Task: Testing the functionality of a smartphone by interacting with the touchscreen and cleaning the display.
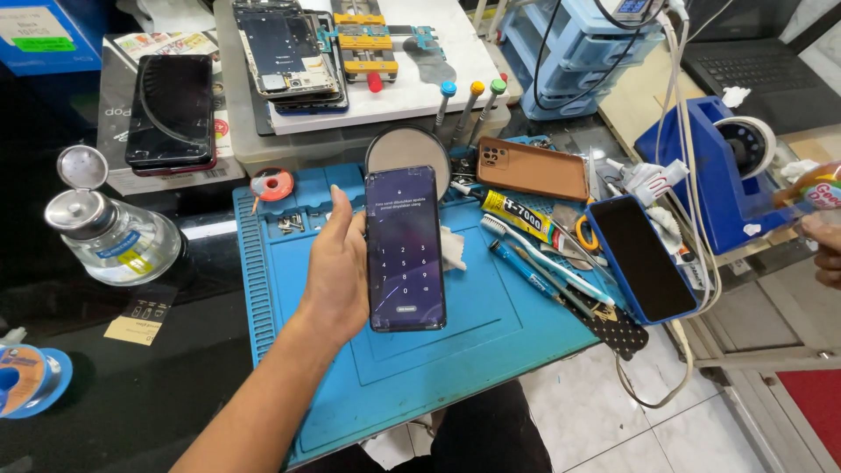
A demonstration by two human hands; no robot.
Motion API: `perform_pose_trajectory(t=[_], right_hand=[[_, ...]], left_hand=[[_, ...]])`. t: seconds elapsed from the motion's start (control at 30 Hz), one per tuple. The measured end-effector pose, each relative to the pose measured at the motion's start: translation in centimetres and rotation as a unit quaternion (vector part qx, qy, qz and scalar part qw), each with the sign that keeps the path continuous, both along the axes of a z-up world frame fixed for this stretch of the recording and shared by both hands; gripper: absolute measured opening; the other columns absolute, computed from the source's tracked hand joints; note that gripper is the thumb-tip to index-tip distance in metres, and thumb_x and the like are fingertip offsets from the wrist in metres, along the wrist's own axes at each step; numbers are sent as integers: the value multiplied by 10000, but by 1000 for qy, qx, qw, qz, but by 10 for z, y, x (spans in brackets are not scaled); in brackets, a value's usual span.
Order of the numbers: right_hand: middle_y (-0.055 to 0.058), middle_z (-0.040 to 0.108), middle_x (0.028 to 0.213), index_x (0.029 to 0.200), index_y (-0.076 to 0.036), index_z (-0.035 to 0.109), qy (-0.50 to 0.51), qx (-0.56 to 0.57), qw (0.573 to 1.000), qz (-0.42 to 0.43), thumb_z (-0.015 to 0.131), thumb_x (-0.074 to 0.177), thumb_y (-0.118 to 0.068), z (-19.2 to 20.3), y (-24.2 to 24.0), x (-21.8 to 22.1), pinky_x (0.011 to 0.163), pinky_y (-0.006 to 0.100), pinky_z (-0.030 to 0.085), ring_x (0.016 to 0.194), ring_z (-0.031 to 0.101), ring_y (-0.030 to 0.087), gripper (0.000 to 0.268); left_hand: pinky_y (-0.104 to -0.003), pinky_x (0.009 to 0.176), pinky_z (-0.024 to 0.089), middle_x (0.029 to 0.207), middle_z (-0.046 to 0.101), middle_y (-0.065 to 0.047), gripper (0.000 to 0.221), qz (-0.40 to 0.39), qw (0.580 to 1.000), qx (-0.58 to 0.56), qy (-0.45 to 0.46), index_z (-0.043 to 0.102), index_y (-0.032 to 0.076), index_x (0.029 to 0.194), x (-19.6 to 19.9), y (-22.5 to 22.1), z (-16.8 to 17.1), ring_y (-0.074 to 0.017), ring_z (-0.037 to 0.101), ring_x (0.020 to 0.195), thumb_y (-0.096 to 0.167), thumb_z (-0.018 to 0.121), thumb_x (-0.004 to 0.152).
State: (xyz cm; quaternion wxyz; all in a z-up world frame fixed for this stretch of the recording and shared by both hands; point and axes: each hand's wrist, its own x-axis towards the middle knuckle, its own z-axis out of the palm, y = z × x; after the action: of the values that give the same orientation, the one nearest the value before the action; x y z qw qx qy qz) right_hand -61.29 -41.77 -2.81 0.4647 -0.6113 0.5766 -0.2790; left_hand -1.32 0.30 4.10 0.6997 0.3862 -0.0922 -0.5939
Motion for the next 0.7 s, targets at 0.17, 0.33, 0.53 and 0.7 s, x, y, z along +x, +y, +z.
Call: perform_pose_trajectory(t=[0.17,0.33,0.53,0.7], right_hand=[[-146,165,652,1123,-251,501,-17,31,998,-55,499,1176,-434,-1,18,0,516,237,120,553,130,26,190],[-210,229,641,974,-360,539,-192,111,972,-82,589,1151,-596,-9,47,25,575,181,195,582,204,-13,300],[-211,274,643,920,-385,555,-244,179,944,-131,602,1137,-537,11,73,47,585,190,207,585,233,-31,269],[-248,255,653,972,-397,578,-233,165,953,-102,603,1107,-534,-27,47,2,573,172,177,569,218,-69,193]], left_hand=[[-480,823,561,1117,694,-146,840,-16,999,28,8,592,62,1409,1,-1,2,-312,669,957,669,281,919],[-479,812,559,1081,696,-153,823,-19,1000,19,3,609,49,1375,0,-1,2,-314,669,929,663,265,946],[-482,809,561,1073,696,-151,807,-20,1000,18,6,613,58,1361,-2,-3,1,-318,671,924,664,282,944],[-479,846,560,1126,692,-141,830,-12,1000,22,8,582,82,1437,1,1,6,-311,672,975,658,286,918]])
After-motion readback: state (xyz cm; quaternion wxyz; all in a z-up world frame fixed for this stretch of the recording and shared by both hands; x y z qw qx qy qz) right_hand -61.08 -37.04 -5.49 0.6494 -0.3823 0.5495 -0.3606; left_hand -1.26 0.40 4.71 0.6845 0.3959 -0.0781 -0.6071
